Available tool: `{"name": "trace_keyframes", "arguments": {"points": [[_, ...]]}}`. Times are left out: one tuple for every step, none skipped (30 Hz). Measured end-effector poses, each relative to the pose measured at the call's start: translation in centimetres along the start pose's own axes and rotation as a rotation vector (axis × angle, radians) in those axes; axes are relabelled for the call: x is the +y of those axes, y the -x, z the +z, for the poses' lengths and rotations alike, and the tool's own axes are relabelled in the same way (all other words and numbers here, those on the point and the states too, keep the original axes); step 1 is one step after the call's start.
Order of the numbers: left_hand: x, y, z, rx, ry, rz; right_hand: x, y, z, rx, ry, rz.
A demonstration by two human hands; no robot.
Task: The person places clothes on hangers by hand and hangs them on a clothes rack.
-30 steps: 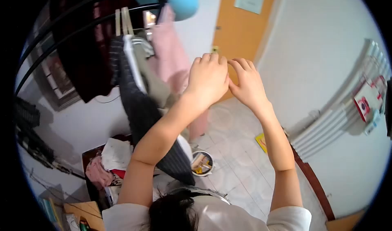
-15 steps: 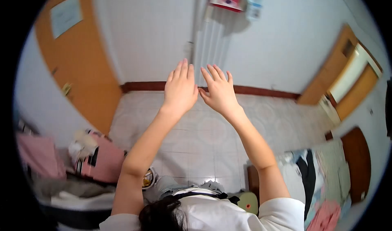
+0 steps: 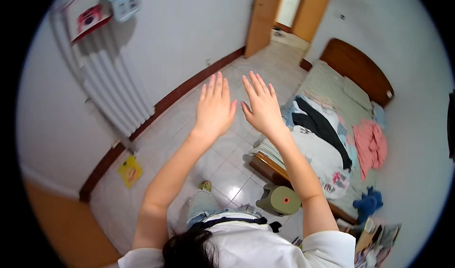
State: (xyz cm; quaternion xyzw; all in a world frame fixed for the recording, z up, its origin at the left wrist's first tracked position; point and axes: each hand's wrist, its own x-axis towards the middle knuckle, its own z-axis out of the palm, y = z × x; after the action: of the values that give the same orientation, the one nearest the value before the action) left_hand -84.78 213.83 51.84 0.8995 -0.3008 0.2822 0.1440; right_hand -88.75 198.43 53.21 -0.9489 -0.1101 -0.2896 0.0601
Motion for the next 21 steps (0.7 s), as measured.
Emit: {"name": "trace_keyframes", "arguments": {"points": [[-1.0, -2.6, 1.6, -0.017, 0.027, 0.042, 1.6, -1.4, 0.6, -0.004, 0.040, 0.054], [-2.1, -5.2, 3.2, -0.023, 0.058, 0.072, 3.3, -2.9, 1.5, -0.005, 0.079, 0.103], [-2.9, -7.3, 4.7, -0.023, 0.089, 0.103, 4.7, -4.0, 2.5, -0.010, 0.092, 0.151], [-2.9, -8.5, 5.2, -0.016, 0.118, 0.134, 5.5, -4.2, 2.7, -0.009, 0.107, 0.193], [-2.8, -10.3, 6.6, -0.026, 0.144, 0.174, 7.0, -4.6, 3.3, -0.018, 0.121, 0.239], [-2.8, -12.3, 8.2, -0.037, 0.171, 0.212, 8.2, -5.3, 4.2, -0.023, 0.143, 0.276], [-2.5, -14.1, 9.8, -0.051, 0.192, 0.248, 9.3, -5.7, 4.9, -0.022, 0.152, 0.313], [-1.9, -15.7, 11.7, -0.070, 0.239, 0.303, 10.4, -6.0, 5.7, -0.030, 0.165, 0.366], [-0.9, -16.8, 13.8, -0.097, 0.284, 0.355, 11.5, -5.9, 6.2, -0.042, 0.172, 0.420], [0.1, -17.7, 15.7, -0.124, 0.328, 0.405, 12.6, -5.4, 6.6, -0.055, 0.194, 0.471], [1.3, -18.7, 17.2, -0.172, 0.369, 0.464, 13.9, -5.1, 7.1, -0.062, 0.215, 0.524], [2.6, -19.6, 18.4, -0.212, 0.404, 0.525, 15.2, -5.0, 7.6, -0.061, 0.238, 0.573], [3.7, -20.7, 19.8, -0.248, 0.436, 0.588, 16.6, -4.9, 7.9, -0.056, 0.270, 0.619], [4.7, -21.9, 21.6, -0.251, 0.467, 0.642, 18.1, -4.6, 8.2, -0.055, 0.301, 0.663], [5.6, -23.3, 23.2, -0.256, 0.485, 0.684, 19.8, -4.4, 8.6, -0.061, 0.330, 0.702], [6.3, -24.7, 24.8, -0.260, 0.502, 0.718, 21.7, -4.3, 9.3, -0.047, 0.349, 0.735], [7.1, -26.2, 26.6, -0.261, 0.517, 0.745, 23.7, -4.4, 10.0, -0.041, 0.347, 0.776], [8.0, -27.6, 28.4, -0.276, 0.516, 0.768, 25.9, -4.4, 10.9, -0.032, 0.342, 0.810], [8.6, -29.2, 30.0, -0.289, 0.509, 0.793, 27.9, -4.9, 11.7, -0.018, 0.333, 0.843], [9.4, -31.1, 31.8, -0.301, 0.497, 0.818, 30.3, -5.3, 12.6, -0.018, 0.347, 0.866], [10.2, -33.2, 33.7, -0.297, 0.504, 0.843, 32.9, -6.0, 13.6, -0.015, 0.361, 0.885]]}}
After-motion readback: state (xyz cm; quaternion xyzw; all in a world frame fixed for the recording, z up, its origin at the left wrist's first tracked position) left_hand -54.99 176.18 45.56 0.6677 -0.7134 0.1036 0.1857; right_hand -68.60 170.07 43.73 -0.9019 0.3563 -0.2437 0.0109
